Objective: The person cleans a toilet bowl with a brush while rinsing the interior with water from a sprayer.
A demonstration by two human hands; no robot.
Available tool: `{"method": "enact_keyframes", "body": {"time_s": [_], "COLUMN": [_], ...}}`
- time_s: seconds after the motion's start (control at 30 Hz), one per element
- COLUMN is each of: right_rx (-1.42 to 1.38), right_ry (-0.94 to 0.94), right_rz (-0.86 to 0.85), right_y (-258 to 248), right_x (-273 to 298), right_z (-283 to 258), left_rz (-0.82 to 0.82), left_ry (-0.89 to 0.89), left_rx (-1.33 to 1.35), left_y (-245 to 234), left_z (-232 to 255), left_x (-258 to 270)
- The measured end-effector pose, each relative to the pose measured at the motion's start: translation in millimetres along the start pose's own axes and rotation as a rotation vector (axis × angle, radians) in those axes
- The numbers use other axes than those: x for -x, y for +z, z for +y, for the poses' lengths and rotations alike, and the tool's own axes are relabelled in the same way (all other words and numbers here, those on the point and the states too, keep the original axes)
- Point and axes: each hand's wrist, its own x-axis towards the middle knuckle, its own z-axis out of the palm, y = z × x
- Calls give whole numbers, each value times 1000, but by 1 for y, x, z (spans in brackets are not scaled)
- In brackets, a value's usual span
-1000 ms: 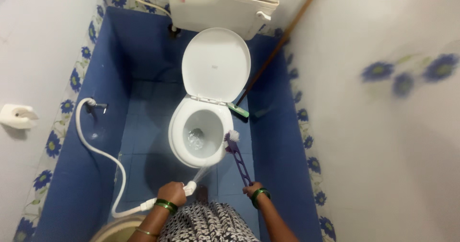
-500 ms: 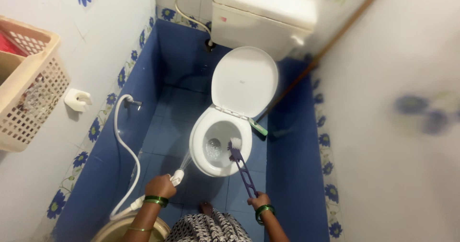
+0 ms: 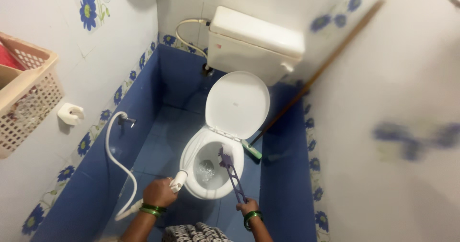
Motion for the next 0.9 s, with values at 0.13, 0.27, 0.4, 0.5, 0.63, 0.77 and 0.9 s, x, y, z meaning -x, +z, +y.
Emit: {"method": "enact_keyframes", "body": {"time_s": [0.13,0.27,0.4,0.5,0.63,0.77,0.9], "right_rx": [-93,-207,-320,-443,-417,-435,-384], "right_ry": [36,40,26,38,107,57,33], "right_rz": [-5,47,120,117,91,73,48], "right_y": [-13,-22,-28,-31,-32,-27,-28], "right_x": [-17,-35,-51,-60,-67,-72,-75], "right_z": [-7,-18,-29,-36,-41,-43,-45], "left_rz": [22,-31,-52,-119,-63,-20,186], "left_ry": [54,142,210,195,298,324,404], "left_rx": [-2,14,48,24,80,59,84], "left_y": [-15,-28,-39,-43,-47,-53,-42], "left_z": [28,52,72,81,91,99,89], "left_x": [-8,-9,-7,-10,-22,-36,-54]}}
